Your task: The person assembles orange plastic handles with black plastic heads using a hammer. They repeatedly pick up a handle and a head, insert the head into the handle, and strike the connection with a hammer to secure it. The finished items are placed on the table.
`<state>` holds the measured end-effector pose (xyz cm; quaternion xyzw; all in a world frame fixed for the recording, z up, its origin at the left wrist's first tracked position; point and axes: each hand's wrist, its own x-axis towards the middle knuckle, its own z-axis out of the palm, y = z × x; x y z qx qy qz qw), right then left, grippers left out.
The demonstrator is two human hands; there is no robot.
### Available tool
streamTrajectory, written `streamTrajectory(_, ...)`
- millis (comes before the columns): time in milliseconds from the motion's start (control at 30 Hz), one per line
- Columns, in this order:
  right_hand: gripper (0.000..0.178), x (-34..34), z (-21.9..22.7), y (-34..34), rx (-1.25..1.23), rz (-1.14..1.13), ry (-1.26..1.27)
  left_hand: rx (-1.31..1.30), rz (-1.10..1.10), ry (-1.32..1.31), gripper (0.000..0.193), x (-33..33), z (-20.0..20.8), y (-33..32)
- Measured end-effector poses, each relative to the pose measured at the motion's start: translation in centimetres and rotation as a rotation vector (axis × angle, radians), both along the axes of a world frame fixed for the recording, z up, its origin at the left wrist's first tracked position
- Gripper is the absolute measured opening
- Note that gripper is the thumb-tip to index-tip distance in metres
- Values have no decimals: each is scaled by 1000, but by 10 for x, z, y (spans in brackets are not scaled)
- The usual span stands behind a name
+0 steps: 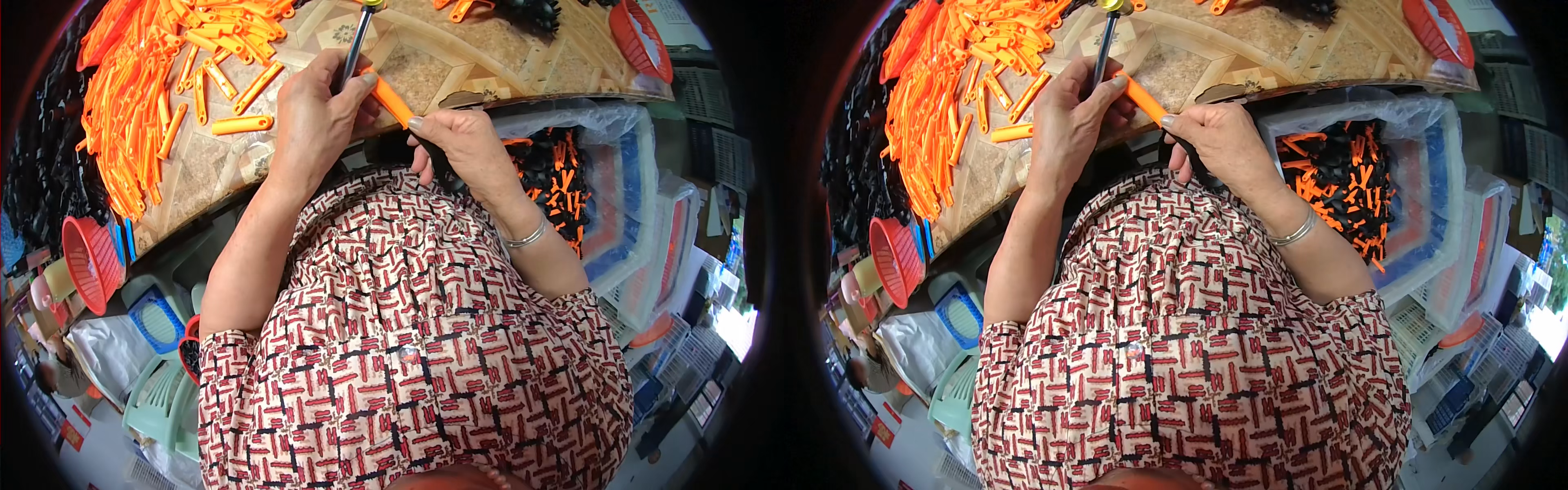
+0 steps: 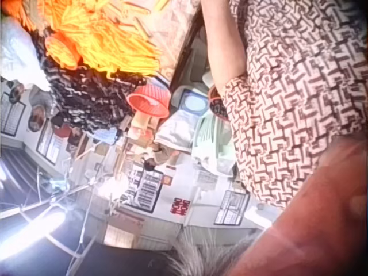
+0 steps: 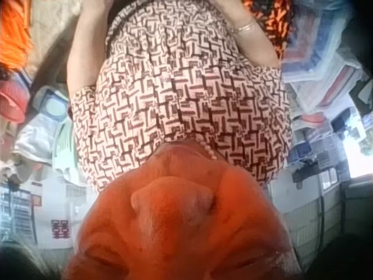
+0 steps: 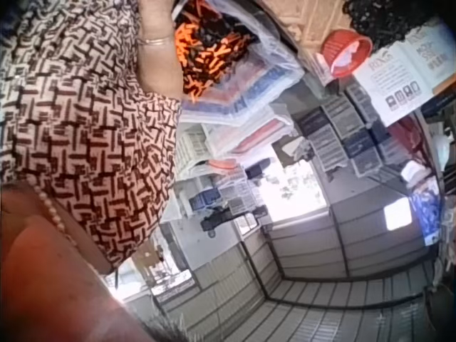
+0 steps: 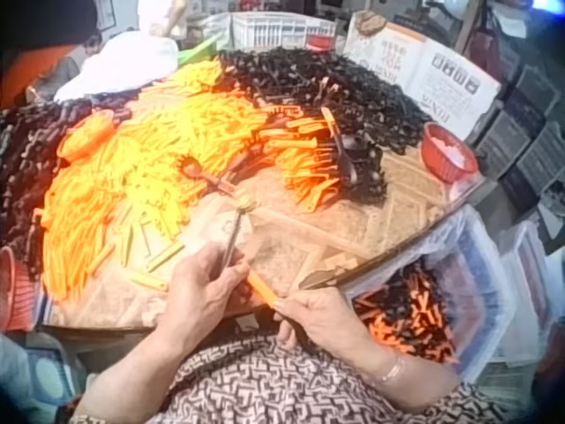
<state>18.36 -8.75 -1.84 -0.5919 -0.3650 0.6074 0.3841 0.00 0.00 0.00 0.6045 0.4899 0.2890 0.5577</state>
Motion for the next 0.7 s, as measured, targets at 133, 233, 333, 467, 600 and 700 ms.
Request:
streamTrajectory(133, 37, -5, 2, 4, -5, -15, -6, 46, 12, 48, 23, -3, 2, 2)
streamTrajectory(233, 38, -6, 4, 6, -11, -12, -33, 71, -16, 125, 23, -3, 9, 7)
streamTrajectory(333, 38, -5, 7, 10, -17, 8, -35, 220, -59, 235, 22, -6, 1, 12)
streamTrajectory(467, 38, -5, 10, 11, -33, 6, -22, 233, -108, 257, 21, -11, -2, 19)
streamTrajectory(600, 36, -5, 10, 12, -75, 0, 19, 280, -142, 277, 22, -15, -6, 21)
streamTrajectory(700, 34, -2, 10, 11, -97, 2, 77, 286, -163, 270, 23, -15, -4, 21)
